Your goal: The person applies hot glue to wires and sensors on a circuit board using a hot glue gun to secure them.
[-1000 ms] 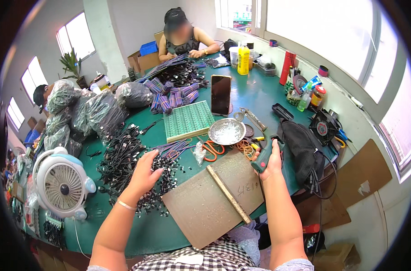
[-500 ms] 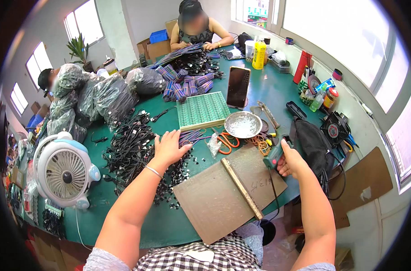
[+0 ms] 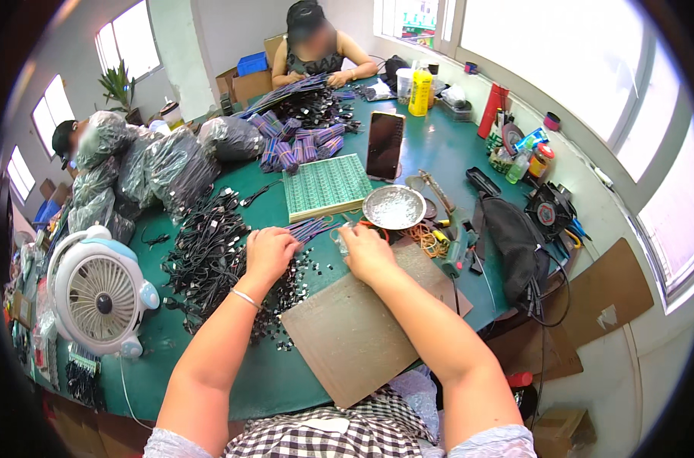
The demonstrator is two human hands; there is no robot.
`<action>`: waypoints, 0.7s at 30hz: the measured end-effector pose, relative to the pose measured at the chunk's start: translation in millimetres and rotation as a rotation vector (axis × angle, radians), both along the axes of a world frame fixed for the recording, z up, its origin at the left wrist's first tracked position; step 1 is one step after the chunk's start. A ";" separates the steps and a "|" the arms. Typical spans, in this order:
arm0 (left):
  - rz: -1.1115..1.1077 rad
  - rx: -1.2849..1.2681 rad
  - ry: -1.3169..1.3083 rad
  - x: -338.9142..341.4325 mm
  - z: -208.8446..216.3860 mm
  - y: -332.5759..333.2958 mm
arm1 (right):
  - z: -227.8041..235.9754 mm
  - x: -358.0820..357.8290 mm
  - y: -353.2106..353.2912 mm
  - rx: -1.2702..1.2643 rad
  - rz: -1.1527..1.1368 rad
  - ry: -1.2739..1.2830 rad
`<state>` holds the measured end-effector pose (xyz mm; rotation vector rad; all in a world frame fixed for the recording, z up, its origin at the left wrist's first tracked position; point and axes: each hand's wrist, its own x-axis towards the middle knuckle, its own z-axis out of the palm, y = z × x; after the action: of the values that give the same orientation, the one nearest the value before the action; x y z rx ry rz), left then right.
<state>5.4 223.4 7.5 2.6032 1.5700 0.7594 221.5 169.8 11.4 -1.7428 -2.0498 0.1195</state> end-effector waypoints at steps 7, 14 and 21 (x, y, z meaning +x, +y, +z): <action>-0.063 0.139 -0.068 8.8 11.7 -13.5 | 6.8 0.5 -9.6 0.162 0.063 0.334; -0.410 -0.667 -0.793 69.6 13.2 -26.7 | 20.4 0.9 -27.2 -0.093 -0.079 0.838; -0.395 -0.380 -0.626 99.1 14.7 -45.7 | 13.1 43.7 -38.7 0.118 -0.147 0.424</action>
<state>104.5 177.7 22.3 2.0192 0.8846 0.9842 265.2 131.1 24.5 -1.6248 -1.5901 0.2893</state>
